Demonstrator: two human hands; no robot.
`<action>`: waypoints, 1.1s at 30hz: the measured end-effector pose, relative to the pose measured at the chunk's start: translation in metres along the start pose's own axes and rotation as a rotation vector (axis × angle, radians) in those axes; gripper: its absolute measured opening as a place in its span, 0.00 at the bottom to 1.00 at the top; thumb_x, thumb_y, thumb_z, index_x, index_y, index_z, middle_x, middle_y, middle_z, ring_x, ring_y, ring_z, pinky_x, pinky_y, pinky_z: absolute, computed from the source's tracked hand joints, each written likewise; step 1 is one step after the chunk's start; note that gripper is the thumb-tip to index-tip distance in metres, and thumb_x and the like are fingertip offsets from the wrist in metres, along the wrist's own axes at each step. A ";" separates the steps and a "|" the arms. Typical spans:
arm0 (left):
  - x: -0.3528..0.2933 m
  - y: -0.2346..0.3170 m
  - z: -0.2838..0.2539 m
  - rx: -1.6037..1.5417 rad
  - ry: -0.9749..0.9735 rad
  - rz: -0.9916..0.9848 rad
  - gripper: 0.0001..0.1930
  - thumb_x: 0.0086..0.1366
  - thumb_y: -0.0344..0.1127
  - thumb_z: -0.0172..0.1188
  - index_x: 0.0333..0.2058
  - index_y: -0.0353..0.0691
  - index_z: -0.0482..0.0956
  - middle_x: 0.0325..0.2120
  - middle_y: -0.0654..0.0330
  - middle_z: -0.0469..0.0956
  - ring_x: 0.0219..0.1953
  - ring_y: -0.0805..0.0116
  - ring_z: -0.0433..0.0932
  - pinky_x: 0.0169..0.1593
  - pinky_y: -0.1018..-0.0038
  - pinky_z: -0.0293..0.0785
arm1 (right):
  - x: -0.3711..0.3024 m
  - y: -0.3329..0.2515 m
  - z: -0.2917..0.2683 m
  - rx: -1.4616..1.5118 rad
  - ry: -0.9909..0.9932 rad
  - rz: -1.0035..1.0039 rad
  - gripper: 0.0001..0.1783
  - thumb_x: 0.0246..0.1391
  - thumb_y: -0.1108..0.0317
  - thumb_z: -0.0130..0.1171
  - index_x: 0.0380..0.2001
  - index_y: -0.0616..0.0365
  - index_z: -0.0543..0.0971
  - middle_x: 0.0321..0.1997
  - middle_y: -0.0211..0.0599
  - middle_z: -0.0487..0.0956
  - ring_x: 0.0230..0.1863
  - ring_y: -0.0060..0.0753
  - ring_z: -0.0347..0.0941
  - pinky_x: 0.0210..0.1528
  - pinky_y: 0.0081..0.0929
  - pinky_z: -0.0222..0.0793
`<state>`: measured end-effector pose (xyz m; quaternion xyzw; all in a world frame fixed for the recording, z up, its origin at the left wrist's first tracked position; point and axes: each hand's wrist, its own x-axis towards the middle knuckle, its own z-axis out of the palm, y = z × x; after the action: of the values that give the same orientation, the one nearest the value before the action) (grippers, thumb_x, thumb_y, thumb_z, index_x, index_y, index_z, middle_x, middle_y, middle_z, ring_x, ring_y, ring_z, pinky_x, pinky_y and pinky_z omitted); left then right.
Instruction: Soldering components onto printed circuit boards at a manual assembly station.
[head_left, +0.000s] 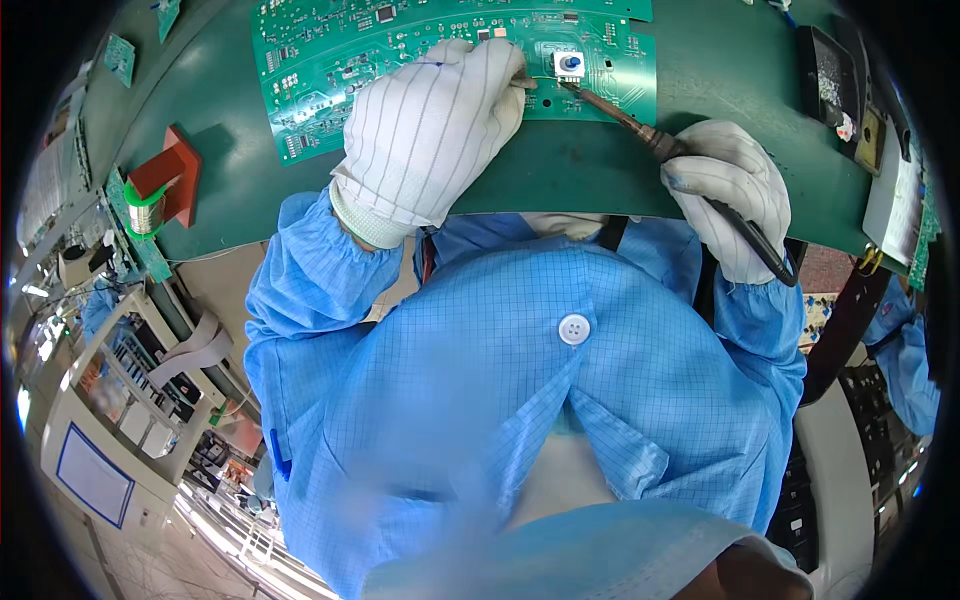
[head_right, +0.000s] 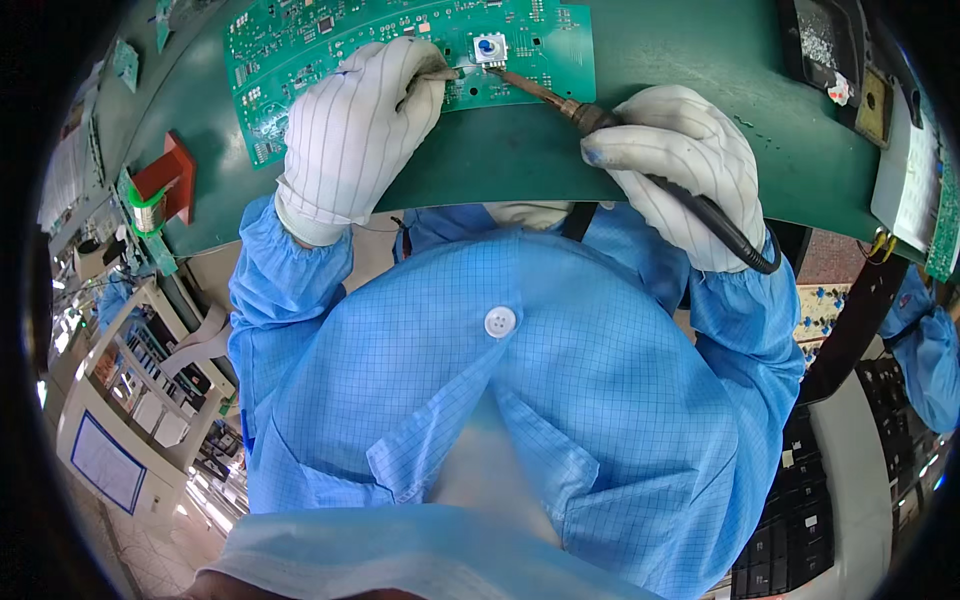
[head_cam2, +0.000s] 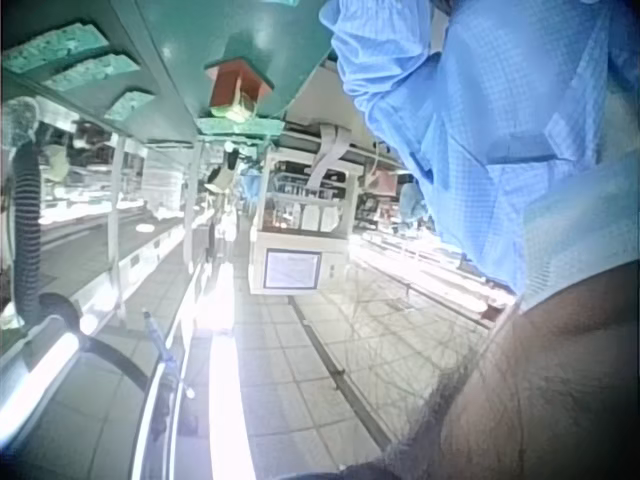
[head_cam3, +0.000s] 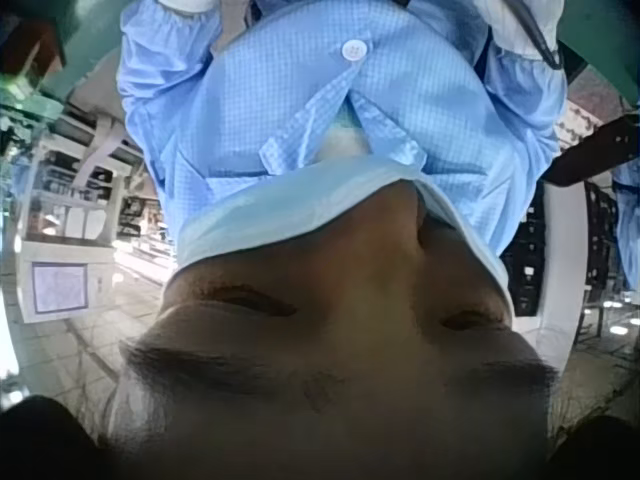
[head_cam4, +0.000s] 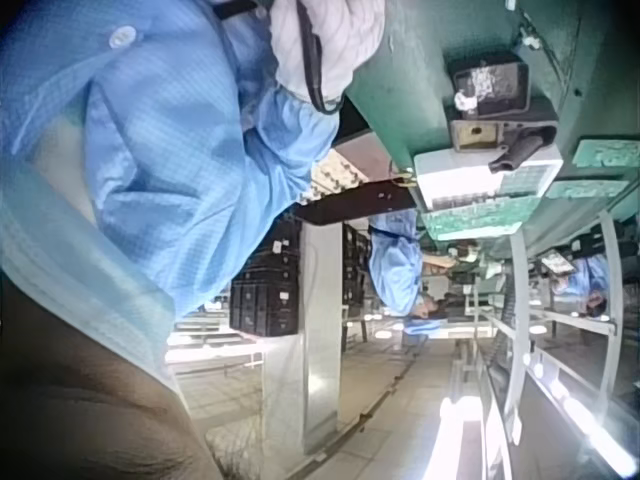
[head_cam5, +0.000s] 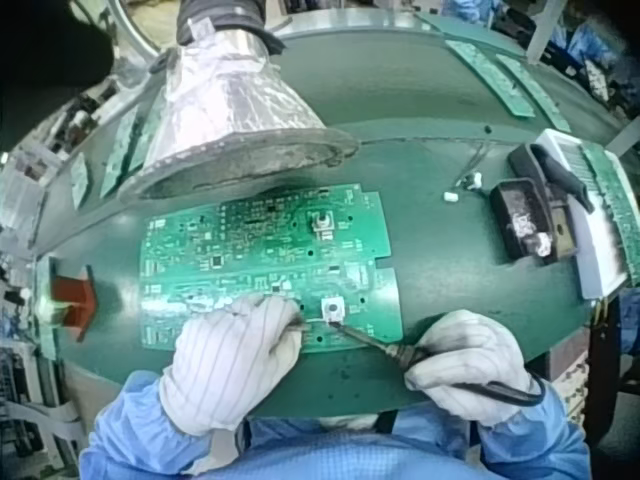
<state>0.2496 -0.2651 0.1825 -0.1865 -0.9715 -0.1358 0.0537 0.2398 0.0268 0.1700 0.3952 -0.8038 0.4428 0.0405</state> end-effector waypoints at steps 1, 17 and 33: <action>0.000 0.000 0.000 0.012 0.001 -0.008 0.07 0.63 0.37 0.66 0.39 0.48 0.78 0.28 0.59 0.81 0.27 0.58 0.82 0.30 0.67 0.79 | 0.000 0.000 0.000 0.022 0.009 0.011 0.14 0.47 0.73 0.72 0.39 0.49 0.85 0.37 0.30 0.86 0.40 0.41 0.82 0.46 0.37 0.78; 0.001 -0.003 -0.001 -0.069 0.021 0.036 0.07 0.64 0.37 0.64 0.39 0.47 0.79 0.30 0.59 0.81 0.29 0.57 0.83 0.31 0.65 0.78 | 0.002 0.002 0.001 0.016 -0.041 -0.036 0.16 0.47 0.75 0.71 0.42 0.52 0.85 0.40 0.31 0.87 0.43 0.40 0.82 0.47 0.36 0.78; 0.002 0.001 -0.001 -0.032 -0.003 0.039 0.06 0.65 0.40 0.62 0.40 0.50 0.79 0.28 0.59 0.78 0.26 0.56 0.81 0.29 0.64 0.77 | -0.001 0.005 0.002 0.001 -0.056 -0.089 0.19 0.43 0.76 0.72 0.42 0.54 0.86 0.39 0.34 0.85 0.42 0.40 0.81 0.47 0.35 0.77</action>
<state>0.2483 -0.2637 0.1843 -0.2066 -0.9655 -0.1498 0.0520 0.2376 0.0276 0.1651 0.4427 -0.7862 0.4297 0.0374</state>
